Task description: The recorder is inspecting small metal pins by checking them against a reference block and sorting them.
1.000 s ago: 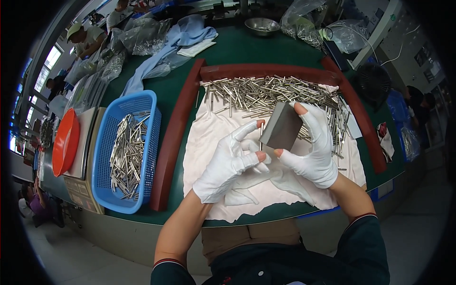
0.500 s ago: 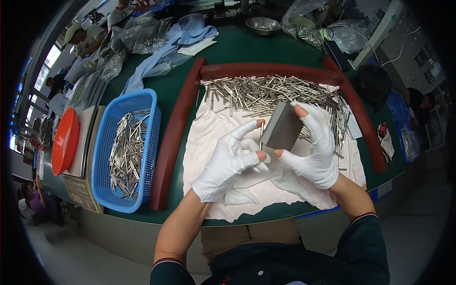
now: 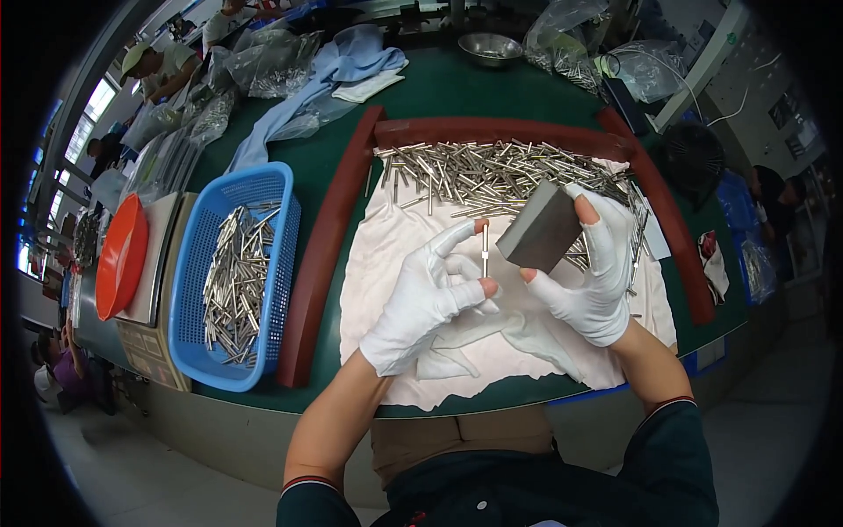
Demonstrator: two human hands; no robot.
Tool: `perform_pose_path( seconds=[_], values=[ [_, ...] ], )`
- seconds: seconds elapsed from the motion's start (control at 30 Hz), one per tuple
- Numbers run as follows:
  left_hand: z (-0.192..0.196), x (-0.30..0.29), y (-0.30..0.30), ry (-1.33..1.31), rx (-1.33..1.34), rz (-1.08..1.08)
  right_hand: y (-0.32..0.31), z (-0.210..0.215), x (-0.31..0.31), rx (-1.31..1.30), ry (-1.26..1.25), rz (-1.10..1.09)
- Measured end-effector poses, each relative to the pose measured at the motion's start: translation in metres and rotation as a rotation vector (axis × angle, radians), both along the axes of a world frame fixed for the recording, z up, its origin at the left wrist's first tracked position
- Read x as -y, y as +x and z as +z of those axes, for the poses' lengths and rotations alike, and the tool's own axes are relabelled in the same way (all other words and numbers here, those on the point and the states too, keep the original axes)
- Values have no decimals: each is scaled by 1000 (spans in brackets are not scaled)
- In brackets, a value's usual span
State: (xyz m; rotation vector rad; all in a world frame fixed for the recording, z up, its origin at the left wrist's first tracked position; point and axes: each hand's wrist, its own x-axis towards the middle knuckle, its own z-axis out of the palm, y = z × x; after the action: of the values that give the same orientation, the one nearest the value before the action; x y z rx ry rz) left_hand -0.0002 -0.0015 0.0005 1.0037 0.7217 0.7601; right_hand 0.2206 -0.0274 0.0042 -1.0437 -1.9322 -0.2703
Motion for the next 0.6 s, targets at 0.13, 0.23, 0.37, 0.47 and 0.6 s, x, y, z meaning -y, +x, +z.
perform_pose_path(
  seconds=[0.13, 0.23, 0.37, 0.47, 0.6],
  values=[
    [-3, 1, 1, 64, -56, -3, -4, 2, 0, 0, -46, 61],
    [-4, 2, 1, 143, -69, 8, -7, 5, 0, 117, -22, 35],
    [6, 5, 0, 47, -60, 36, 1, -1, -8, 204, 60, -28],
    [1, 3, 2, 50, -24, 53, -5, 3, -3, 73, 111, 23],
    [-1, 5, 1, 81, -26, 72, -3, 0, -6, 177, 64, 24]
  ],
)
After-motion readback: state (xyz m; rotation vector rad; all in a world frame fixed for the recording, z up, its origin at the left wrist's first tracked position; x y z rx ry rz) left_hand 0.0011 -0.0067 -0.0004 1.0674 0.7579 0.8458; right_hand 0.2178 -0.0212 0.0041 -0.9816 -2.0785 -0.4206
